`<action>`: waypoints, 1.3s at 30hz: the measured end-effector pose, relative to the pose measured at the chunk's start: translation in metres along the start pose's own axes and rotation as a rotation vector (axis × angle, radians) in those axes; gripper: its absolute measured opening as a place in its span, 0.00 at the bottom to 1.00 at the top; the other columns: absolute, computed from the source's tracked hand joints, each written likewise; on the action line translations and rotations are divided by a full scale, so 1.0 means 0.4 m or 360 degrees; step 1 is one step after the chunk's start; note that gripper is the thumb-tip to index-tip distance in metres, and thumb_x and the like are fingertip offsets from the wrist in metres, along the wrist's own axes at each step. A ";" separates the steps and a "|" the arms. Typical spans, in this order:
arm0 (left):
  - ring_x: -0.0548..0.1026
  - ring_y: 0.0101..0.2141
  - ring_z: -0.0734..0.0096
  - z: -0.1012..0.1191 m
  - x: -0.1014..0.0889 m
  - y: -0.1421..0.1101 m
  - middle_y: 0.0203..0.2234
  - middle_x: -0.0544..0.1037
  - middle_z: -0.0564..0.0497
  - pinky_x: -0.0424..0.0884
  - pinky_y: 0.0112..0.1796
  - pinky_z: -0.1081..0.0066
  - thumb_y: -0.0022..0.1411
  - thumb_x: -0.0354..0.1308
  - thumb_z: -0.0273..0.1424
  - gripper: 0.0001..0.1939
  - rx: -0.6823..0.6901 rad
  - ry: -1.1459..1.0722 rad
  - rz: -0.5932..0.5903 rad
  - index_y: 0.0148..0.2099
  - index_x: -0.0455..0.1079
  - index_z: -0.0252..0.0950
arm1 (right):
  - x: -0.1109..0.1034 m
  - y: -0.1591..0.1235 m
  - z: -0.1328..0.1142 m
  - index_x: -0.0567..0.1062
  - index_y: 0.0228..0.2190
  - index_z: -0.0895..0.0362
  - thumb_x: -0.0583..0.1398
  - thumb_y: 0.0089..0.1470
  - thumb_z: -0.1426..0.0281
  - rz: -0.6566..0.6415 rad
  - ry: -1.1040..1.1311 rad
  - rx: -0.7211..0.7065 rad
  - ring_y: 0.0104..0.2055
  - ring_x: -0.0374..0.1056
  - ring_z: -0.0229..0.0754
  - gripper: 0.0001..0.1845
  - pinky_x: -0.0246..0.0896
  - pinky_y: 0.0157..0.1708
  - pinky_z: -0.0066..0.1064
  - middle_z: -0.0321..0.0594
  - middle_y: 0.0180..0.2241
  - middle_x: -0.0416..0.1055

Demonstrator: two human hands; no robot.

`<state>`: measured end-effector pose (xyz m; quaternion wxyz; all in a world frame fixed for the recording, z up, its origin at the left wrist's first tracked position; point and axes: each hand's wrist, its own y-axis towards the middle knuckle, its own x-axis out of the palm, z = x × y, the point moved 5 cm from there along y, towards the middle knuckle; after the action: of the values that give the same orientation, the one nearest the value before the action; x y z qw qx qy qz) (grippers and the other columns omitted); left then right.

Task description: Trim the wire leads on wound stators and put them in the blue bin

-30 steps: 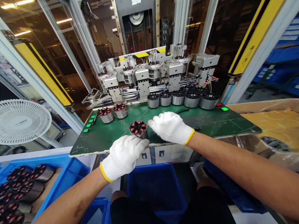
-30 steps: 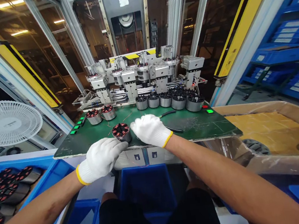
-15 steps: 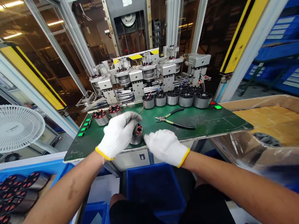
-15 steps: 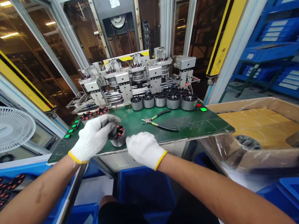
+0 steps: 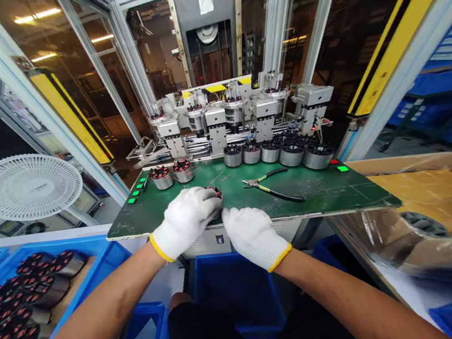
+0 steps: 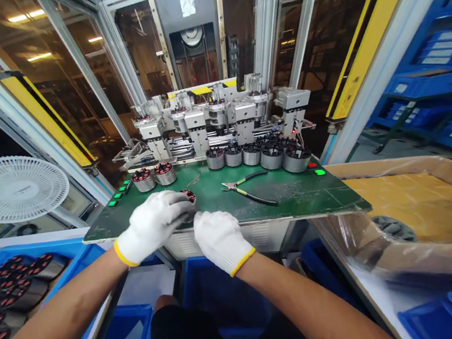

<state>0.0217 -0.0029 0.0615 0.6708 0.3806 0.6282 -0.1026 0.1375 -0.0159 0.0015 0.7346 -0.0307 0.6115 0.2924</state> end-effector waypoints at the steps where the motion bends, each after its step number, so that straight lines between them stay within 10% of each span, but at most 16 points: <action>1: 0.72 0.44 0.61 0.010 0.016 -0.007 0.45 0.76 0.47 0.67 0.45 0.63 0.65 0.49 0.32 0.13 0.0037 0.0106 -0.0015 0.47 0.71 0.39 | -0.003 -0.004 -0.002 0.67 0.37 0.61 0.46 0.56 0.77 -0.0012 0.0025 -0.0008 0.29 0.69 0.51 0.12 0.58 0.25 0.35 0.46 0.27 0.66; 11: 0.72 0.43 0.59 0.034 0.075 -0.025 0.43 0.76 0.43 0.67 0.46 0.58 0.62 0.48 0.29 0.14 0.0190 0.0272 0.0494 0.46 0.71 0.33 | -0.083 -0.018 -0.028 0.70 0.35 0.58 0.50 0.55 0.75 -0.0187 0.0233 -0.0096 0.27 0.70 0.47 0.10 0.56 0.25 0.33 0.44 0.27 0.71; 16: 0.74 0.39 0.60 0.033 0.069 -0.023 0.36 0.78 0.44 0.69 0.43 0.60 0.60 0.49 0.27 0.11 0.0132 0.0241 0.0714 0.39 0.72 0.33 | -0.212 0.036 0.048 0.65 0.51 0.55 0.46 0.62 0.69 0.0260 0.0133 -0.0384 0.33 0.69 0.44 0.18 0.57 0.29 0.32 0.47 0.43 0.71; 19: 0.74 0.38 0.62 0.032 0.075 -0.022 0.37 0.78 0.46 0.69 0.41 0.61 0.61 0.50 0.27 0.10 0.0102 0.0267 0.0680 0.40 0.72 0.35 | -0.218 0.075 0.099 0.62 0.54 0.55 0.46 0.60 0.74 0.0329 -0.0109 -0.0440 0.37 0.69 0.45 0.22 0.56 0.31 0.32 0.50 0.49 0.68; 23: 0.73 0.41 0.63 0.024 0.087 -0.030 0.42 0.77 0.47 0.67 0.44 0.62 0.63 0.50 0.28 0.10 0.0072 0.0219 0.0716 0.43 0.72 0.36 | -0.108 0.073 0.132 0.72 0.34 0.56 0.51 0.53 0.78 -0.0101 -0.0203 -0.0399 0.32 0.69 0.47 0.12 0.53 0.28 0.32 0.45 0.30 0.73; 30: 0.73 0.34 0.66 -0.002 0.048 0.033 0.33 0.75 0.52 0.64 0.33 0.66 0.62 0.53 0.39 0.11 -0.0220 0.0013 0.0298 0.37 0.74 0.43 | 0.025 0.024 0.032 0.73 0.34 0.56 0.51 0.57 0.71 -0.0167 0.0431 -0.0280 0.31 0.70 0.43 0.11 0.52 0.28 0.29 0.42 0.28 0.73; 35: 0.72 0.30 0.66 -0.009 0.006 0.060 0.32 0.73 0.51 0.63 0.28 0.68 0.59 0.54 0.38 0.10 -0.0200 0.0030 -0.0040 0.38 0.75 0.45 | 0.007 0.022 0.029 0.73 0.37 0.57 0.49 0.58 0.70 -0.0154 0.1061 -0.0216 0.34 0.70 0.40 0.14 0.57 0.33 0.27 0.41 0.33 0.75; 39: 0.73 0.38 0.67 -0.020 0.021 0.021 0.38 0.75 0.52 0.66 0.37 0.69 0.61 0.52 0.34 0.13 -0.0093 -0.0218 0.0086 0.48 0.71 0.46 | -0.079 0.000 0.166 0.73 0.42 0.54 0.49 0.54 0.73 -0.0119 0.1263 -0.0132 0.39 0.70 0.40 0.17 0.61 0.40 0.29 0.37 0.39 0.75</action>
<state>0.0225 0.0109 0.0575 0.7256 0.3698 0.5730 -0.0921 0.1935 -0.0013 0.0471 0.4495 -0.1931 0.8339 0.2553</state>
